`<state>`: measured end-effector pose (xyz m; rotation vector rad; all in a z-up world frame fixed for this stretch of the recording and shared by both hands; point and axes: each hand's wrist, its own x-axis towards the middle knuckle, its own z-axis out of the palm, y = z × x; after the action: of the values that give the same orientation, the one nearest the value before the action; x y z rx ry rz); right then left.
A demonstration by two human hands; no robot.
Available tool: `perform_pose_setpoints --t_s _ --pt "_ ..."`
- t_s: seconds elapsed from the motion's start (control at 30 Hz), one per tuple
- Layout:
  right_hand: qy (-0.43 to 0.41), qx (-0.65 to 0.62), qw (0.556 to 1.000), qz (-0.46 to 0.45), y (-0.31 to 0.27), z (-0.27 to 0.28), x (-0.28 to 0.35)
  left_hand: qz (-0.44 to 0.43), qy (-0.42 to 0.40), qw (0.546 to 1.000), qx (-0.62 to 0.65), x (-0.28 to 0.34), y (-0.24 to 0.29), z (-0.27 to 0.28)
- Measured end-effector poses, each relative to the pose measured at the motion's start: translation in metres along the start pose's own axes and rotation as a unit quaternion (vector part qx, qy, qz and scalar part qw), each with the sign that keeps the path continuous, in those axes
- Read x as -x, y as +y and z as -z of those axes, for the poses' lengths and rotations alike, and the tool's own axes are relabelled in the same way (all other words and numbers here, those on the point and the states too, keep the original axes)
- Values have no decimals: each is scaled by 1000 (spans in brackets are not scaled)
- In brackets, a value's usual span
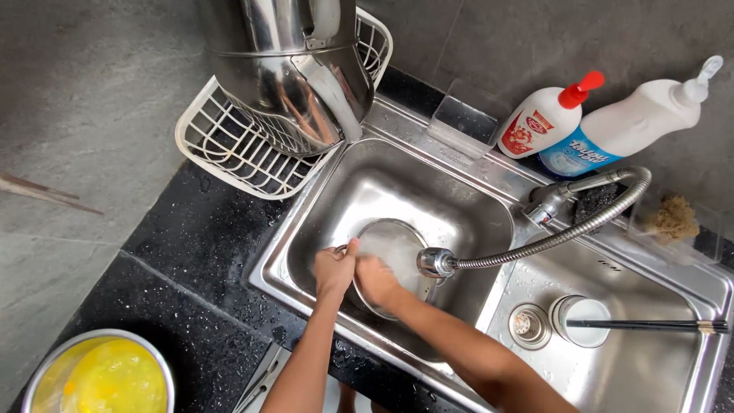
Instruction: Washing a metal pot and a whisk in a kitchen sink.
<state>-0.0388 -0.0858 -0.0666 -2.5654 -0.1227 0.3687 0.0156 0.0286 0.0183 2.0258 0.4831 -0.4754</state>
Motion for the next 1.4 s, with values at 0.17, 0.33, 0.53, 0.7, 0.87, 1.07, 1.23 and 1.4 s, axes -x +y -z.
perform_pose_setpoints --t_s 0.17,0.33,0.53,0.7,0.87,1.07,1.23,1.4 --pt "-13 -71 996 59 239 -189 4 -10 -3 1000 -21 -3 -4 -1" --pt "-23 -72 997 -4 165 -114 -20 0 1 1000 2 3 2 -3" --pt "-63 61 991 -96 103 -93 -21 7 -21 1000 6 -1 -1 -6" --pt "-177 -13 973 -145 -4 41 29 5 -19 999 -45 5 5 0" --pt "-28 172 975 134 212 -165 14 8 -1 1000 -28 4 3 -2" --pt "-86 75 991 -69 77 -49 16 -46 5 999 -5 1 -7 -6" --pt "-15 145 989 -5 86 -89 -4 -10 -8 1000 -25 4 3 -2" --pt "-67 104 989 -86 69 -70 20 -31 -24 999 -24 11 9 1"
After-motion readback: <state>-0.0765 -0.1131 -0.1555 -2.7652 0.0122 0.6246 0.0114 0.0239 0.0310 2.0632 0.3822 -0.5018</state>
